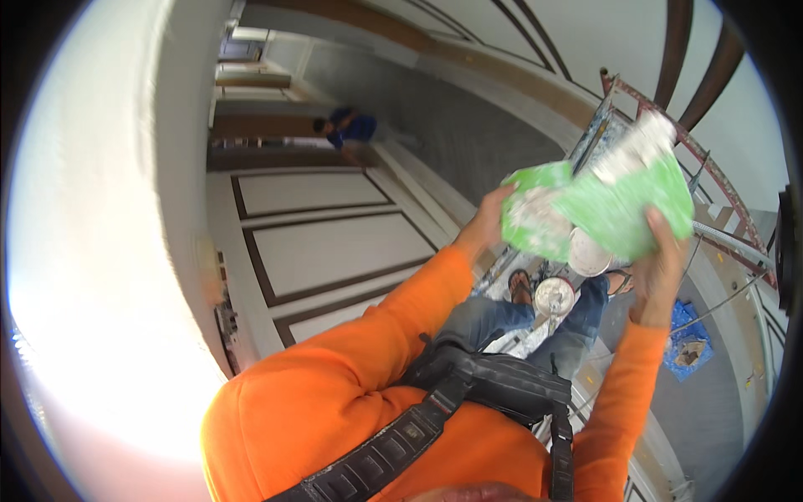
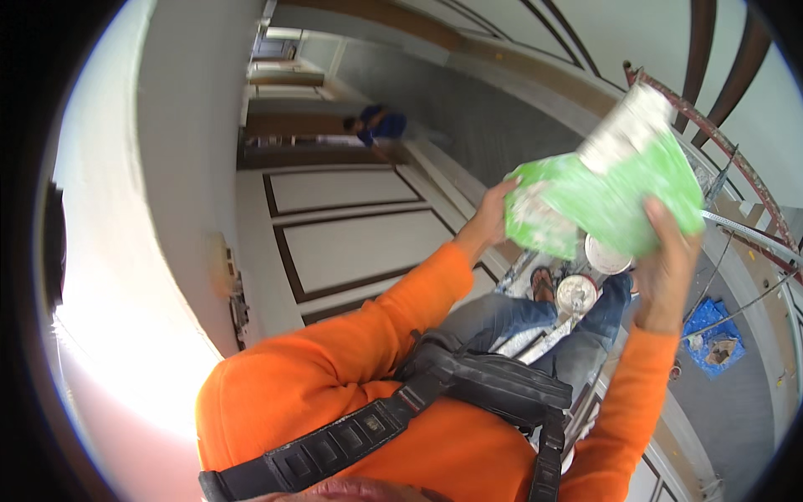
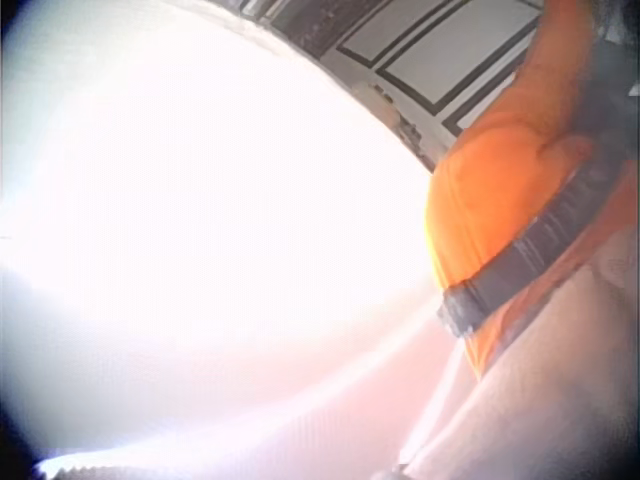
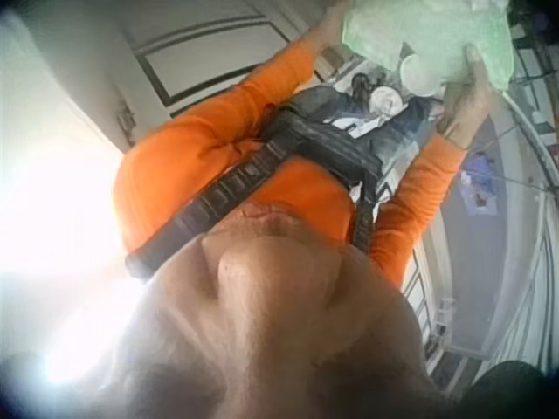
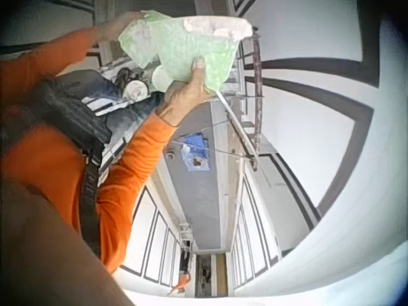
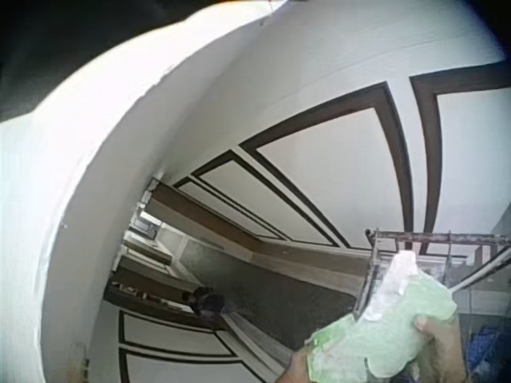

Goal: The person applies plaster to a curved ceiling section using a green plastic trowel and a hawk, smoothing the surface along a recessed LED light strip. The person then installs a perforated metal trim strip along the ceiling edge.

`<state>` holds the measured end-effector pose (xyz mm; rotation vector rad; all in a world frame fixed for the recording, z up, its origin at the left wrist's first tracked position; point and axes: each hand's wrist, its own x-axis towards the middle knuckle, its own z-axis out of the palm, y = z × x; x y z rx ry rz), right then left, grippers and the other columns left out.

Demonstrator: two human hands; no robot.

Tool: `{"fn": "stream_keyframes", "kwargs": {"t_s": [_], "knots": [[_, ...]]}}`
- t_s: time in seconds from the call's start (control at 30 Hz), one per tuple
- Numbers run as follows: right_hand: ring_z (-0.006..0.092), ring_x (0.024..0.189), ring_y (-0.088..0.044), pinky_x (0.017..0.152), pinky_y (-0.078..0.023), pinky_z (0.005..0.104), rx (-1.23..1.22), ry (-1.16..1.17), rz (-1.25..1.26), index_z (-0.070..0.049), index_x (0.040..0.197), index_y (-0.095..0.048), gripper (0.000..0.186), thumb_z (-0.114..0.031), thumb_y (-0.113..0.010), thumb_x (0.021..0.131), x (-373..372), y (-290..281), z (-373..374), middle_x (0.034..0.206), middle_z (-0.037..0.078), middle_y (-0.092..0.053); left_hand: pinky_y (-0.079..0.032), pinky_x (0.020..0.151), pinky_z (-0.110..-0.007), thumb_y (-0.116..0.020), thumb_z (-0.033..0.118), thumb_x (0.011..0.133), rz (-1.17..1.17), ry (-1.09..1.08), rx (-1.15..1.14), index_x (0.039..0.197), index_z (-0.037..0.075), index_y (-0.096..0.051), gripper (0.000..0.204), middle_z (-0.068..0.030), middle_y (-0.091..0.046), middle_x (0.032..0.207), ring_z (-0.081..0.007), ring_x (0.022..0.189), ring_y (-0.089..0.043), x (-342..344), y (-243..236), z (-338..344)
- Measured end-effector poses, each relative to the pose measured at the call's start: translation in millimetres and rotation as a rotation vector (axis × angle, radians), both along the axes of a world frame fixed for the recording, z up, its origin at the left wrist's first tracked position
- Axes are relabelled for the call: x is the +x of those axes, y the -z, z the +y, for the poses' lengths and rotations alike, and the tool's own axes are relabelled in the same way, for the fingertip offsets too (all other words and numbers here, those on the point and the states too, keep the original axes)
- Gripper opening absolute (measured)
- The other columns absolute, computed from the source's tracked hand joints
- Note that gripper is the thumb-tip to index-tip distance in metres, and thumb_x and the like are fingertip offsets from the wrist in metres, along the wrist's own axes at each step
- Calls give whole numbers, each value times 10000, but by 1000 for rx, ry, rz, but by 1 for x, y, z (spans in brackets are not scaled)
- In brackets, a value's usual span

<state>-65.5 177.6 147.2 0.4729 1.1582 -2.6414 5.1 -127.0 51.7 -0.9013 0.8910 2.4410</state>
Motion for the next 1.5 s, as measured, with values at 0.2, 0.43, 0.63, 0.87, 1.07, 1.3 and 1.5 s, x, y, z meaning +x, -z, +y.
{"fn": "stream_keyframes", "kwargs": {"t_s": [0.2, 0.43, 0.63, 0.87, 1.07, 1.3, 1.5], "knots": [[95, 947, -636, 878, -499, 264, -264, 99, 376, 32, 1210, -691, 340, -227, -703, 989, -86, -88, -115, 1088, 52, -725, -404, 1180, -487, -495, 356, 1017, -123, -15, -94, 1515, 52, -458, 585, -162, -546, 1500, -344, 1341, -563, 52, -22, -40], [164, 973, -684, 892, -524, 313, -492, 482, 554, 29, 1312, -626, 341, -194, -571, 1060, -144, -214, -218, 1114, 140, -737, -495, 1105, -463, -519, 436, 1044, 123, 108, -366, 1505, 49, -444, 606, -138, -556, 1462, -298, 1309, -585, 32, -65, -29], [422, 1257, -579, 1104, -473, 459, -322, 585, 686, 20, 1472, -476, 571, 95, -551, 911, -106, -269, -224, 1386, 252, -563, -496, 1106, -461, -525, 441, 1043, 55, 69, -371, 1507, 51, -441, 611, -135, -551, 1466, -294, 1313, -580, 36, -72, -41], [223, 976, -704, 868, -549, 347, -619, 240, 362, 85, 1210, -664, 366, -108, -555, 919, -102, -185, -220, 1077, 193, -731, -497, 1108, -459, -533, 446, 1042, 23, 5, -351, 1510, 54, -437, 618, -133, -545, 1471, -290, 1318, -575, 44, -69, -50], [146, 899, -683, 825, -548, 307, -540, 352, 646, 5, 1283, -673, 341, -134, -608, 978, -158, -218, -192, 1104, 138, -742, -486, 1113, -463, -535, 392, 1038, 58, 71, -426, 1504, 51, -445, 584, -136, -553, 1463, -297, 1318, -574, 28, -71, -39], [176, 849, -707, 772, -585, 351, -541, 339, 580, -13, 1300, -673, 341, -142, -592, 996, -109, -197, -235, 1140, 183, -743, -464, 1127, -466, -513, 356, 1037, -57, -68, -325, 1487, 39, -462, 553, -140, -566, 1446, -304, 1311, -575, 36, -67, -59], [132, 860, -648, 809, -525, 309, -543, 351, 552, 64, 1167, -689, 310, -173, -617, 981, -242, -224, -178, 970, 115, -742, -448, 1138, -467, -498, 331, 1035, -122, -46, -298, 1472, 29, -476, 532, -143, -577, 1430, -310, 1304, -577, 18, -72, -60]]}}
